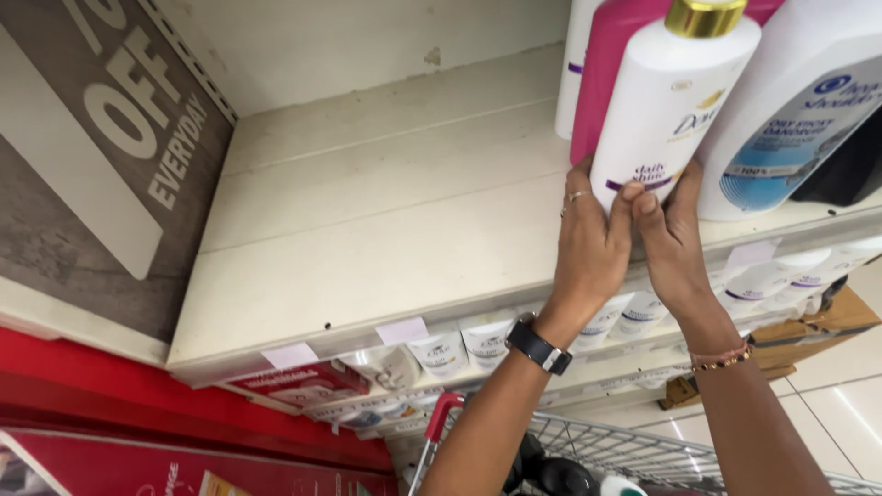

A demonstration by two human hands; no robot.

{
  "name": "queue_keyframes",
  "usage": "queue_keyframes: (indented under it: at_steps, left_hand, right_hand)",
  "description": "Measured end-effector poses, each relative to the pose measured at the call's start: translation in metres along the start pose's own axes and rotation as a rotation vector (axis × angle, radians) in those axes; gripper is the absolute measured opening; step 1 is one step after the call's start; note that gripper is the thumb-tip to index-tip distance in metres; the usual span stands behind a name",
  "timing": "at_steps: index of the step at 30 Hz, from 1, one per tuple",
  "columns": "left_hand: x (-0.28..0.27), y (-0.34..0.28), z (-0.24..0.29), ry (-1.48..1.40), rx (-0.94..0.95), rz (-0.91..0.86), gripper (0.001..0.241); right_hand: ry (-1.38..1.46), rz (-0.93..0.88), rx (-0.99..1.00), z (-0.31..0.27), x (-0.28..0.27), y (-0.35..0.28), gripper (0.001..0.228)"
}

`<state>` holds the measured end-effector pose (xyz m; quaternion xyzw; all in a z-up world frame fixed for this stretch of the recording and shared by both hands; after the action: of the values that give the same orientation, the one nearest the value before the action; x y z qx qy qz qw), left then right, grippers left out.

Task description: Remove items from a convenience store shelf into a cart and wipe the shelf clean.

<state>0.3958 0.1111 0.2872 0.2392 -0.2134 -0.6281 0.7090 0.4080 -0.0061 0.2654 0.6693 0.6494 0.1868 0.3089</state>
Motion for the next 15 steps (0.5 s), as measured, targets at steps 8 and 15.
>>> queue_keyframes:
  at_steps: [8, 15]
  left_hand:
    - [0.003, 0.002, -0.009, -0.015, -0.02, 0.009, 0.068]
    - [0.005, 0.001, -0.025, -0.032, -0.008, 0.016, 0.078]
  right_hand:
    - [0.001, -0.049, -0.004, -0.004, -0.002, 0.003, 0.074]
    - [0.036, -0.125, 0.022, 0.003, -0.006, 0.003, 0.067]
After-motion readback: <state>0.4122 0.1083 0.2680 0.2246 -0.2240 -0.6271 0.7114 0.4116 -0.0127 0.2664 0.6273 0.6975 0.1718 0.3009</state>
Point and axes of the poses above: each hand's wrist, its own y-axis towards the middle knuckle, its own x-axis out of the palm, z = x × y, the point moved 6 cm from there along y, towards the middle knuckle, and after that the axes turned 5 degrees about -y, right-handed, at the moved point
